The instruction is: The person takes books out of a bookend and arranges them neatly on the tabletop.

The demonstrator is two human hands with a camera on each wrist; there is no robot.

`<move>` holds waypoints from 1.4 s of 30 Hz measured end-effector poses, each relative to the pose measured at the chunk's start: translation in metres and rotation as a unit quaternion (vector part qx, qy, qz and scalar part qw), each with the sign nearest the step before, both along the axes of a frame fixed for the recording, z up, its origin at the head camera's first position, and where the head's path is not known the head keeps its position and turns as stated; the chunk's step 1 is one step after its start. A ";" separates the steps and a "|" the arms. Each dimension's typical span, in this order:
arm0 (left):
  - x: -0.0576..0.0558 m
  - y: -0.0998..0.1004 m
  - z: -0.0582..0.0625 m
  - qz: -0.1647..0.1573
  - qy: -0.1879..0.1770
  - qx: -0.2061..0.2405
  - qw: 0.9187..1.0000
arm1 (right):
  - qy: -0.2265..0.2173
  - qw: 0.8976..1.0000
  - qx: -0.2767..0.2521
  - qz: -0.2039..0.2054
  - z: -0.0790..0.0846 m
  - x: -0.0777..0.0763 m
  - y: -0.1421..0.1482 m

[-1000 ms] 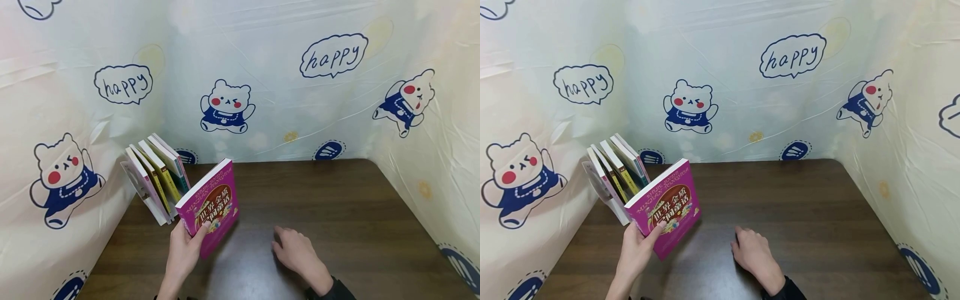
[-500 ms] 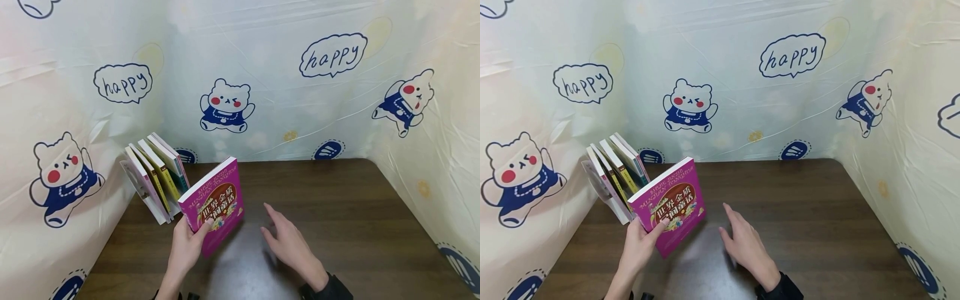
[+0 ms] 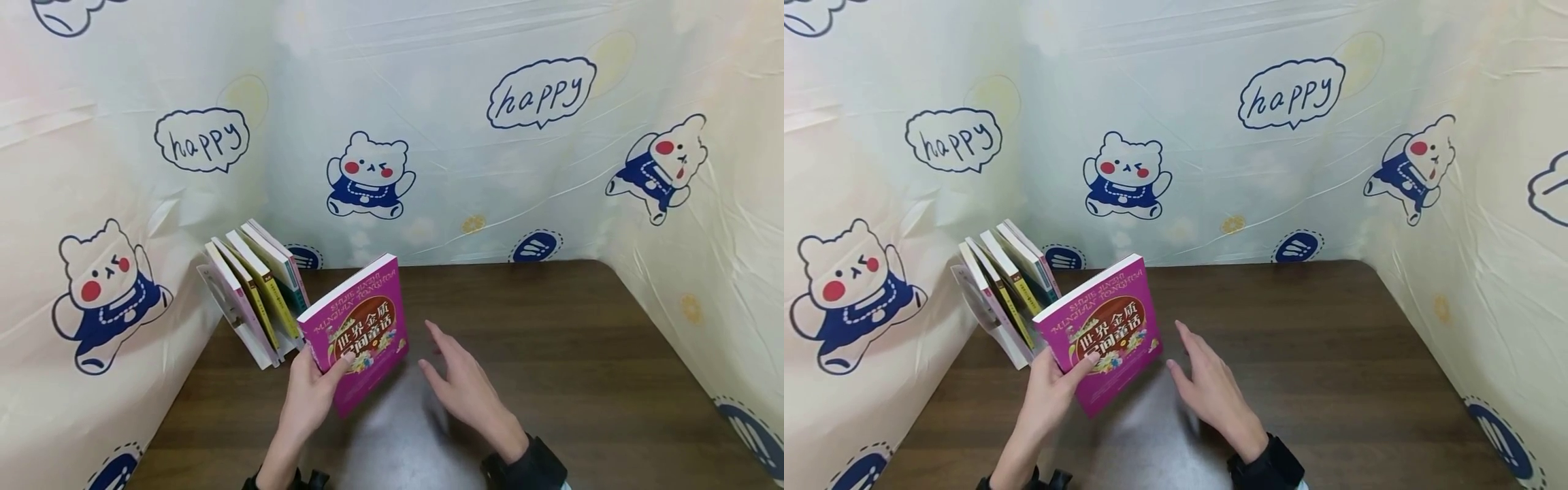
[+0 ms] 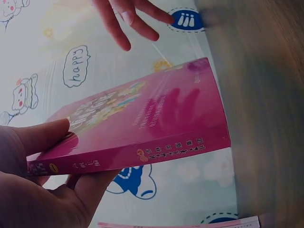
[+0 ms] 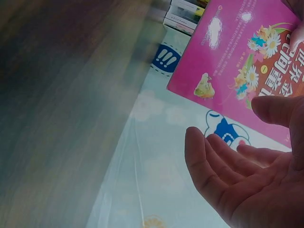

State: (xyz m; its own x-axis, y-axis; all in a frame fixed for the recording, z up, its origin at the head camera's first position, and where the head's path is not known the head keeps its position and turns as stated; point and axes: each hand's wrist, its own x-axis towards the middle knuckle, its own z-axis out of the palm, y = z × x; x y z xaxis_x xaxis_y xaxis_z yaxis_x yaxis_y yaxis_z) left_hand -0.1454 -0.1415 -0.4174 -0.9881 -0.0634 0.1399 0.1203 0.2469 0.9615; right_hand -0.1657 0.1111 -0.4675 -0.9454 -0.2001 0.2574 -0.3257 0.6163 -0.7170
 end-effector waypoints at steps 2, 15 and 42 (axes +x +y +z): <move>-0.001 0.001 0.000 -0.008 0.001 0.007 1.000 | -0.001 1.000 -0.005 0.001 0.001 -0.002 -0.001; -0.006 0.006 0.002 -0.036 -0.004 0.029 0.999 | -0.011 0.999 -0.037 0.009 0.007 -0.014 -0.007; -0.021 0.011 -0.001 -0.009 -0.005 0.056 0.998 | -0.013 0.995 -0.087 0.045 0.006 -0.021 -0.007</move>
State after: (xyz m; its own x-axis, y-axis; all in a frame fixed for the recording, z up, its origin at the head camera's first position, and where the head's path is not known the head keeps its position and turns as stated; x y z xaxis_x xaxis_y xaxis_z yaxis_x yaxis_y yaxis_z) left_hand -0.1665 -0.1306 -0.4179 -0.9906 -0.0609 0.1224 0.1133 0.1353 0.9843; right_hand -0.1871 0.1046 -0.4618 -0.9325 -0.2378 0.2717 -0.3537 0.4508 -0.8195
